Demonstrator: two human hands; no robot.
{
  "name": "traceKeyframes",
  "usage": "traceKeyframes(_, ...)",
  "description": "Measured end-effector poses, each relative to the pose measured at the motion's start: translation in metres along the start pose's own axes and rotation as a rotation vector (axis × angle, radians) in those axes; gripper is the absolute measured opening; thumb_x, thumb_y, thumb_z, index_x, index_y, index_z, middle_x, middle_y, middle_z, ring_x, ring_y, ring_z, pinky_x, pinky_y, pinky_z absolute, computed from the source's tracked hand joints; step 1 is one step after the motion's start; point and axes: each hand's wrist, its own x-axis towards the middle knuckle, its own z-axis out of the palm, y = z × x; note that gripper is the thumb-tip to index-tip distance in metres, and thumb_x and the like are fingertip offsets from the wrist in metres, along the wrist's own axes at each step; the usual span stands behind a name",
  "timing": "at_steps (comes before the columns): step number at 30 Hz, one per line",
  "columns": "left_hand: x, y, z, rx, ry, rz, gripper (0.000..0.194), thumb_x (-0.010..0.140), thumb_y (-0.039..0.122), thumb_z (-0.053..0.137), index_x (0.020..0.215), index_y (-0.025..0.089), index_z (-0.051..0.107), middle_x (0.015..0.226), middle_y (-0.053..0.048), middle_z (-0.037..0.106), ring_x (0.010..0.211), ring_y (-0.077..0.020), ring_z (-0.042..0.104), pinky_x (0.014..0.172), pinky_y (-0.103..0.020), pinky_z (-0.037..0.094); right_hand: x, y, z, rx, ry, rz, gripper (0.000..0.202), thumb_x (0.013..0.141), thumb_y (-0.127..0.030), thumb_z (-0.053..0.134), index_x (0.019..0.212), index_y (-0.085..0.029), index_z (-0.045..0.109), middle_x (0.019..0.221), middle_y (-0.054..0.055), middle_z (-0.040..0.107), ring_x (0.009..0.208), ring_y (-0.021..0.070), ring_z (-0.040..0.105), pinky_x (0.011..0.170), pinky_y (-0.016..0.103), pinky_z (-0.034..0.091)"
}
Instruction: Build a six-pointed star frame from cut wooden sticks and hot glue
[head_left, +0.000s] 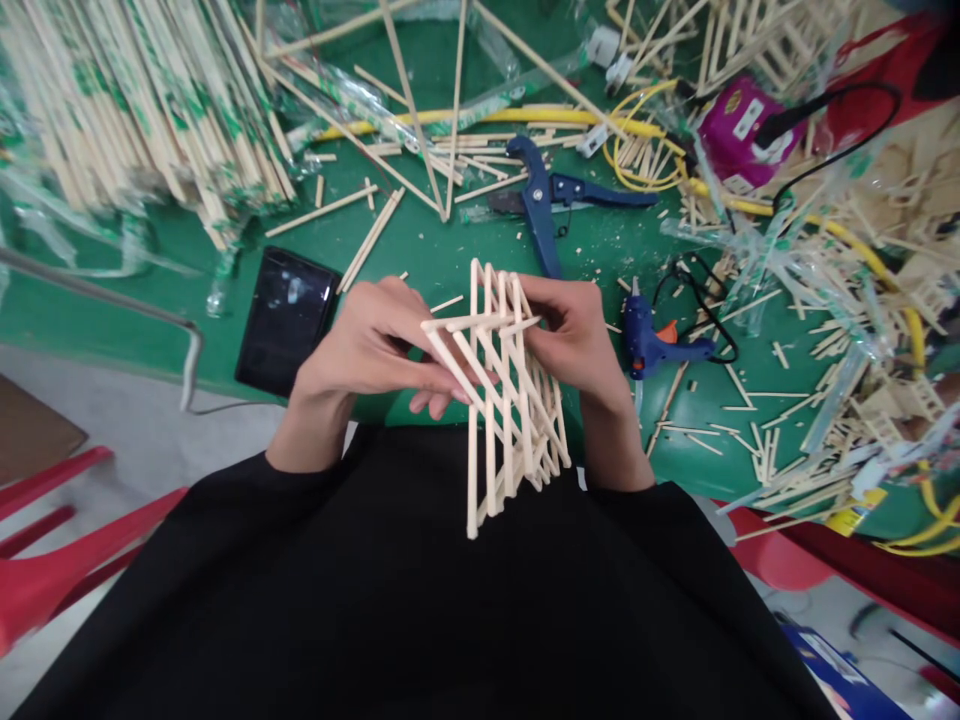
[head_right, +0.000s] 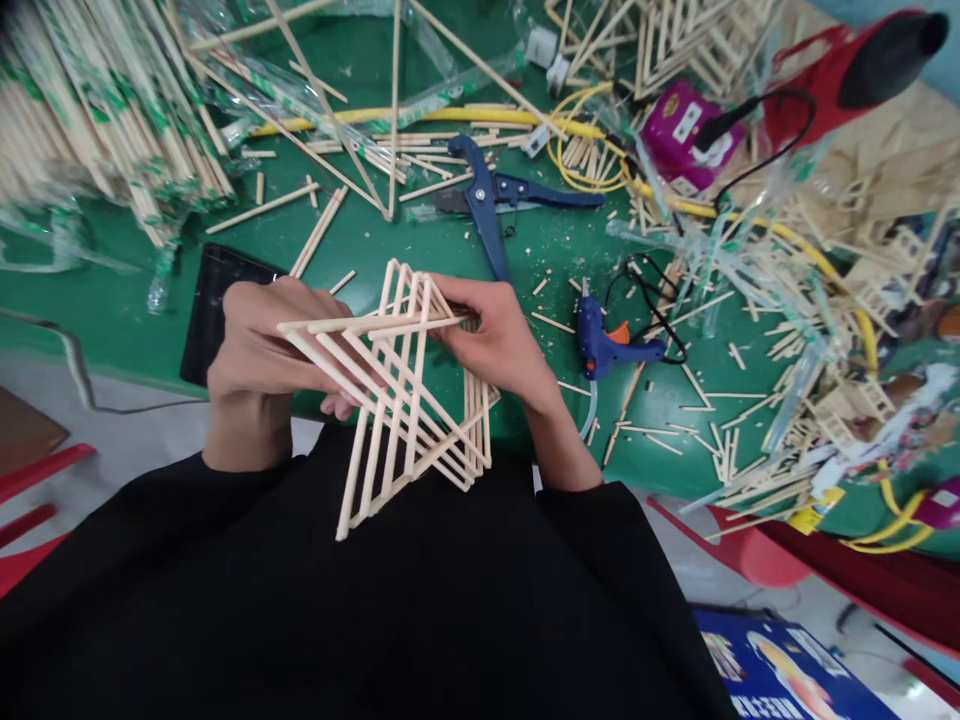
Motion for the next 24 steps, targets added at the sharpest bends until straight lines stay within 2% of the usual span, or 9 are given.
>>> traceKeyframes(7, 0.001, -0.003, 0.008, 0.051, 0.129, 0.135, 0.025, 0.081, 0.018, 0.082, 0.104, 0.028, 0.081, 0.064, 0.0, 0.073, 0.043, -0.0118, 0.063, 0.04, -0.015, 0.054, 0.002, 0.0, 0.005, 0.114, -0.017, 0.03, 0.012, 0.086, -0.029, 0.07, 0.089, -0.02, 0.078, 0.082, -0.003, 0.072, 0.08, 0.0126, 0.067, 0.079, 0.027, 0.057)
traceKeyframes(13, 0.004, -0.001, 0.011, 0.09, 0.168, 0.175, 0.018, 0.082, 0.021, 0.082, 0.098, 0.028, 0.081, 0.065, 0.0, 0.073, 0.043, -0.0108, 0.063, 0.039, -0.014, 0.051, 0.004, 0.004, 0.009, 0.204, -0.06, 0.046, 0.021, 0.085, -0.041, 0.074, 0.094, -0.022, 0.078, 0.082, -0.003, 0.072, 0.083, 0.0127, 0.066, 0.083, 0.028, 0.056)
traceKeyframes(16, 0.005, -0.006, 0.014, 0.092, 0.211, 0.195, 0.016, 0.083, 0.026, 0.082, 0.098, 0.029, 0.081, 0.063, 0.0, 0.072, 0.041, -0.0101, 0.062, 0.037, -0.013, 0.049, 0.004, 0.005, 0.011, 0.216, -0.052, 0.03, 0.026, 0.085, -0.046, 0.073, 0.094, -0.022, 0.078, 0.082, -0.003, 0.073, 0.078, 0.0119, 0.064, 0.077, 0.027, 0.056)
traceKeyframes(21, 0.005, -0.007, 0.02, 0.188, 0.374, 0.259, 0.01, 0.086, 0.027, 0.08, 0.096, 0.026, 0.082, 0.06, 0.001, 0.07, 0.044, -0.0086, 0.063, 0.04, -0.013, 0.049, 0.005, 0.004, 0.012, 0.249, -0.017, 0.012, 0.026, 0.084, -0.046, 0.075, 0.085, -0.02, 0.077, 0.074, -0.004, 0.069, 0.067, 0.0097, 0.059, 0.067, 0.024, 0.052)
traceKeyframes(24, 0.004, -0.005, 0.021, 0.336, 0.421, 0.348, 0.017, 0.085, 0.021, 0.08, 0.101, 0.027, 0.081, 0.063, 0.002, 0.072, 0.048, -0.0093, 0.066, 0.043, -0.016, 0.052, 0.006, 0.006, 0.012, 0.289, 0.004, 0.0, 0.019, 0.084, -0.04, 0.076, 0.083, -0.021, 0.077, 0.073, -0.005, 0.068, 0.066, 0.0082, 0.057, 0.065, 0.022, 0.049)
